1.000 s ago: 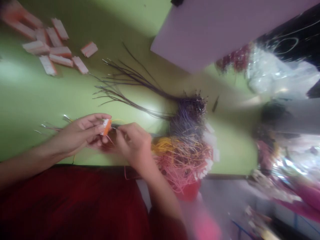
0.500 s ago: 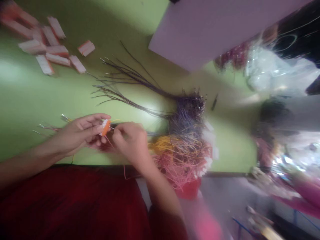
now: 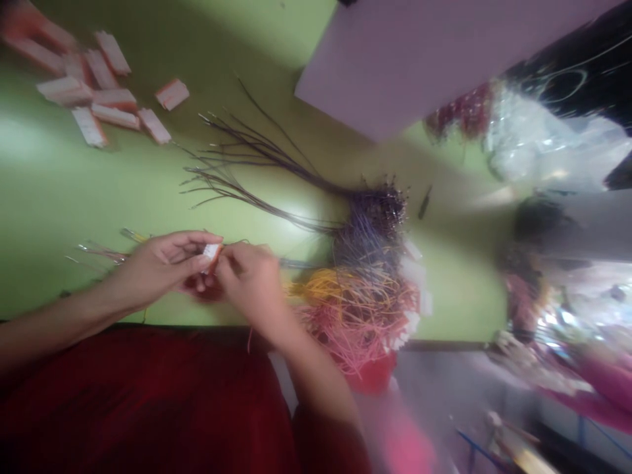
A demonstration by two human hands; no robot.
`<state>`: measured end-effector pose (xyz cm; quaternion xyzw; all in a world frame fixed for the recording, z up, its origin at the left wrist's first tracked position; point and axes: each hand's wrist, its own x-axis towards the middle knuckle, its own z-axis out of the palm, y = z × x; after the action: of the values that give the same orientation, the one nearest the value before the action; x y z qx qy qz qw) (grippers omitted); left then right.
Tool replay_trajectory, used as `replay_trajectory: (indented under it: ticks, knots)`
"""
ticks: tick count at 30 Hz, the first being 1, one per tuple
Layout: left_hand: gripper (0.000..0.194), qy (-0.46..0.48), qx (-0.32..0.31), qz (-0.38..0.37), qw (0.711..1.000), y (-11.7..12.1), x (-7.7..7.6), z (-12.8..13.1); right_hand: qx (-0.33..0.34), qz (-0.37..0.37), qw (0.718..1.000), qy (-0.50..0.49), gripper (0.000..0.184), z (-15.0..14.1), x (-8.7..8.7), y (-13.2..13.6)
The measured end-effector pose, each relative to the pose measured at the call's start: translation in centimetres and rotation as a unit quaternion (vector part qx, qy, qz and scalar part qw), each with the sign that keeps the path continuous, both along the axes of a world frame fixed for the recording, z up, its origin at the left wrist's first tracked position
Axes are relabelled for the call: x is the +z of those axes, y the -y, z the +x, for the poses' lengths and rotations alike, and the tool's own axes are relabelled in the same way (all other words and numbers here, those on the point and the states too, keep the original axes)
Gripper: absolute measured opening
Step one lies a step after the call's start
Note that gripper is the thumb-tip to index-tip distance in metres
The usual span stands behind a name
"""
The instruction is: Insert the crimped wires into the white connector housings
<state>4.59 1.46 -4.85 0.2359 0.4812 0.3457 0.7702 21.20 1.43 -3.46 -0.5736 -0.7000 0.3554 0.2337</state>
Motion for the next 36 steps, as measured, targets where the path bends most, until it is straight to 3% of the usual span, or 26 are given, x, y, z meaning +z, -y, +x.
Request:
replay_trajectory:
  ticks: [6, 21, 24, 26, 28, 30, 33, 36]
  knots:
    - [0.034, -0.005, 0.000, 0.006, 1.000, 0.0, 0.2, -0.2, -0.051, -0.091, 0.992, -0.066, 0.014, -0.2, 0.2, -0.1]
    - [0.036, -0.035, -0.010, 0.033, 0.999, 0.1, 0.2, 0.4, -0.029, -0.092, 0.995, -0.006, 0.013, 0.2, 0.7, -0.2]
    - [0.035, -0.037, -0.017, 0.024, 0.999, 0.1, 0.1, 0.3, 0.032, -0.112, 0.992, 0.056, 0.018, 1.4, 1.7, -2.0]
    - [0.035, -0.047, -0.017, 0.020, 0.999, 0.0, 0.1, 0.2, 0.022, -0.073, 0.989, 0.124, 0.023, 2.9, 2.2, -4.7]
    - [0.036, -0.055, -0.020, 0.015, 0.998, -0.1, 0.0, 0.1, -0.063, 0.030, 0.969, 0.237, 0.025, 4.7, 2.3, -8.5]
    - [0.037, -0.053, -0.022, 0.011, 0.998, -0.1, 0.0, 0.0, -0.095, 0.073, 0.915, 0.385, 0.027, 6.4, 1.8, -12.2]
    - [0.041, -0.034, -0.019, 0.003, 0.999, -0.1, 0.0, -0.1, -0.035, 0.021, 0.847, 0.529, 0.031, 8.0, 0.3, -15.9]
    - [0.046, -0.029, -0.026, -0.005, 0.999, -0.1, 0.0, -0.2, 0.011, 0.025, 0.837, 0.547, 0.030, 9.0, -1.1, -16.9]
